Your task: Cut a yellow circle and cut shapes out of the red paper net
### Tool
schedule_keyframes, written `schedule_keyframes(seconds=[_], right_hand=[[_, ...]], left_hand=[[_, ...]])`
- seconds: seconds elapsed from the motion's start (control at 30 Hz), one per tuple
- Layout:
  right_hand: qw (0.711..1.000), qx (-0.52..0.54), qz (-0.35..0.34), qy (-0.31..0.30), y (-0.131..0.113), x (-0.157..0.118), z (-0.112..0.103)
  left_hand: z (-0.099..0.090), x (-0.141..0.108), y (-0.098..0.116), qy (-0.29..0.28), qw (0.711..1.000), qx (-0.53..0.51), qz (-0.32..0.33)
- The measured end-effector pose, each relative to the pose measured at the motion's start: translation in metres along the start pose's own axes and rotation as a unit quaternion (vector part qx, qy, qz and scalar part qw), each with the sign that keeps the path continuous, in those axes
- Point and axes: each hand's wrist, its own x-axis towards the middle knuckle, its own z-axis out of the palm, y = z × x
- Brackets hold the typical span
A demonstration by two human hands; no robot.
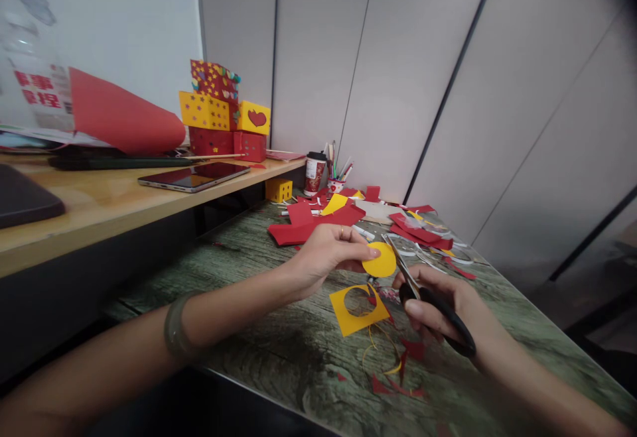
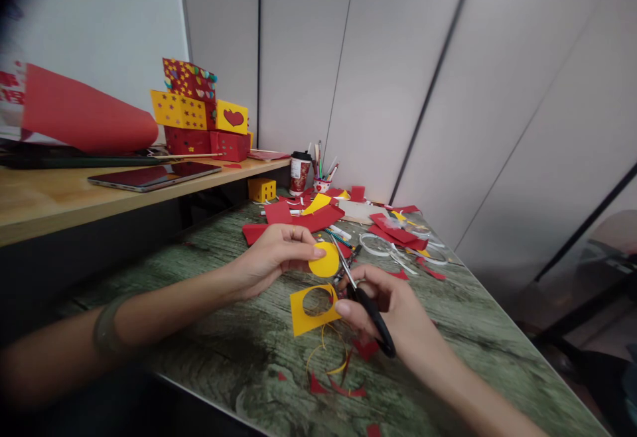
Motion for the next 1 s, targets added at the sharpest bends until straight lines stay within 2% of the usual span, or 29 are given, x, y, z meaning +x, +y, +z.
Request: schedule_keyframes(seconds=[0.23,1.0], right_hand=[[1.000,-0.003,-0.001,0.020,-0.0006,-0.0015,-0.0012],[1.000,-0.011,0.012,0.023,0.0009,-0.0040,-0.0032]], left_hand=[[-0.0007,-0.0004,0.0009,0.005,1.000,0.006,0.004],[-0.0007,0.0010,0.0014,0.021,1.000,0.001,0.005]])
